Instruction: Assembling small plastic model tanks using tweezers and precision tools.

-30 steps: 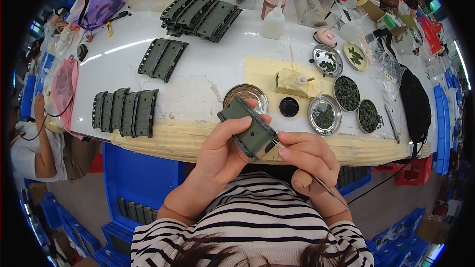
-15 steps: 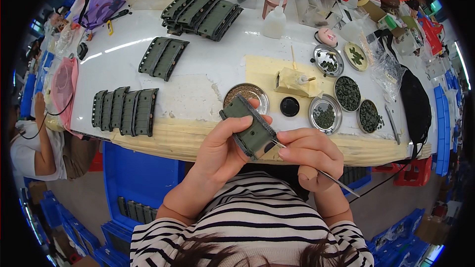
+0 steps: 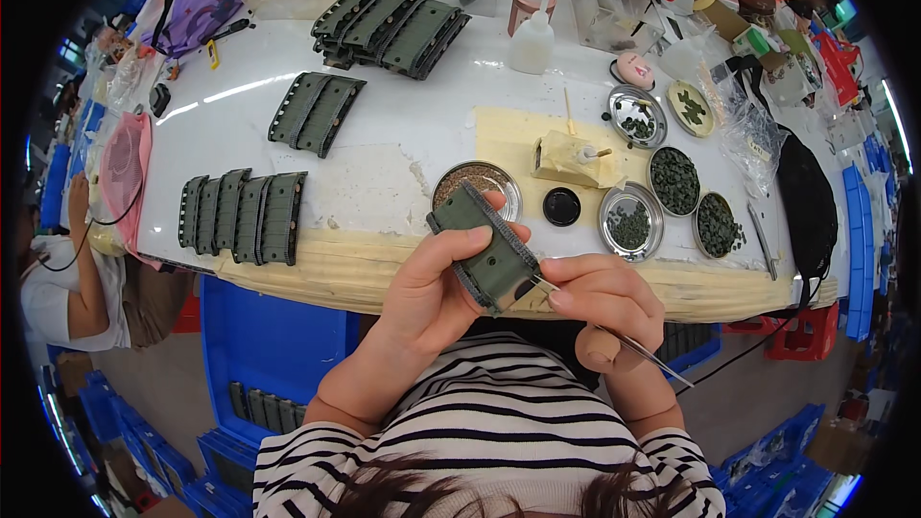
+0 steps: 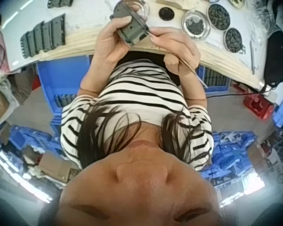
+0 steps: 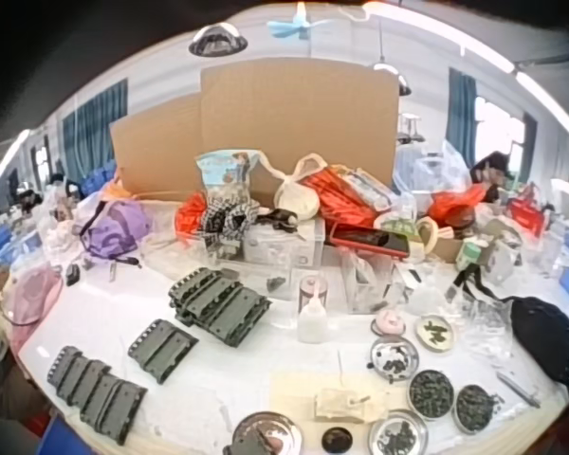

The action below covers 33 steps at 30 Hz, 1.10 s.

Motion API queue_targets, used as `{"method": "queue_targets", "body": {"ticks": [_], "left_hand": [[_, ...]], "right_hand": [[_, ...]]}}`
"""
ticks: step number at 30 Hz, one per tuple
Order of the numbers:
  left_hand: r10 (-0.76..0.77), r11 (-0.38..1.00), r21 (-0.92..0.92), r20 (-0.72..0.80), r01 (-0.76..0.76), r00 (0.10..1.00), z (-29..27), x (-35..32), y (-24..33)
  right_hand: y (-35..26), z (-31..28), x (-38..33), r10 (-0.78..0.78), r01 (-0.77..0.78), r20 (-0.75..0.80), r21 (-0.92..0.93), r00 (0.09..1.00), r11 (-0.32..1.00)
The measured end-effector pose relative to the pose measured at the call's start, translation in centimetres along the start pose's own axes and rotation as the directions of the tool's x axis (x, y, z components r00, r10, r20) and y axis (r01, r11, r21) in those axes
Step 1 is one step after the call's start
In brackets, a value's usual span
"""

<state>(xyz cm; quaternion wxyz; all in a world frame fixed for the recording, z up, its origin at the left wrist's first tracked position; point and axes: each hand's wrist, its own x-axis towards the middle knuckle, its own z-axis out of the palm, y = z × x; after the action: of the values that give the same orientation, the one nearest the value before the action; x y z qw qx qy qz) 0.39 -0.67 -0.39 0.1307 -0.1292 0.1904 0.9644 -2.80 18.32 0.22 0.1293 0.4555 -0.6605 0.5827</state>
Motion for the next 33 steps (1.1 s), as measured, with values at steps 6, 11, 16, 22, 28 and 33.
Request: {"method": "queue_targets", "body": {"ticks": [6,11,16,22,28,33], "left_hand": [[-0.022,0.998,0.065,-0.005,0.022,1.000,-0.4,0.0,0.0],[0.006,1.000,0.024,-0.013,-0.006,1.000,0.0,0.0,-0.1],[0.005,1.000,-0.002,-0.009,-0.005,1.000,0.0,0.0,-0.3],[-0.043,0.999,-0.015,0.012,0.043,0.999,-0.6,-0.1,-0.4],[0.002,0.996,0.090,0.009,-0.003,1.000,-0.1,-0.1,0.3],[0.045,0.999,-0.026,0.156,-0.041,0.987,0.9,0.1,1.8]], "right_hand": [[0.2,0.0,-0.1,-0.029,0.029,0.009,-0.043,1.000,0.999],[0.0,0.0,0.0,-0.020,0.021,0.022,-0.043,1.000,0.999],[-0.1,-0.1,0.2,-0.039,0.041,0.037,-0.068,0.999,0.997],[-0.1,-0.3,0.4,-0.063,0.067,0.065,-0.056,0.996,0.996],[0.3,-0.2,0.3,-0.039,0.039,0.018,-0.010,0.999,0.999],[-0.3,-0.7,0.7,0.007,0.002,-0.166,0.057,0.986,0.998]]}}
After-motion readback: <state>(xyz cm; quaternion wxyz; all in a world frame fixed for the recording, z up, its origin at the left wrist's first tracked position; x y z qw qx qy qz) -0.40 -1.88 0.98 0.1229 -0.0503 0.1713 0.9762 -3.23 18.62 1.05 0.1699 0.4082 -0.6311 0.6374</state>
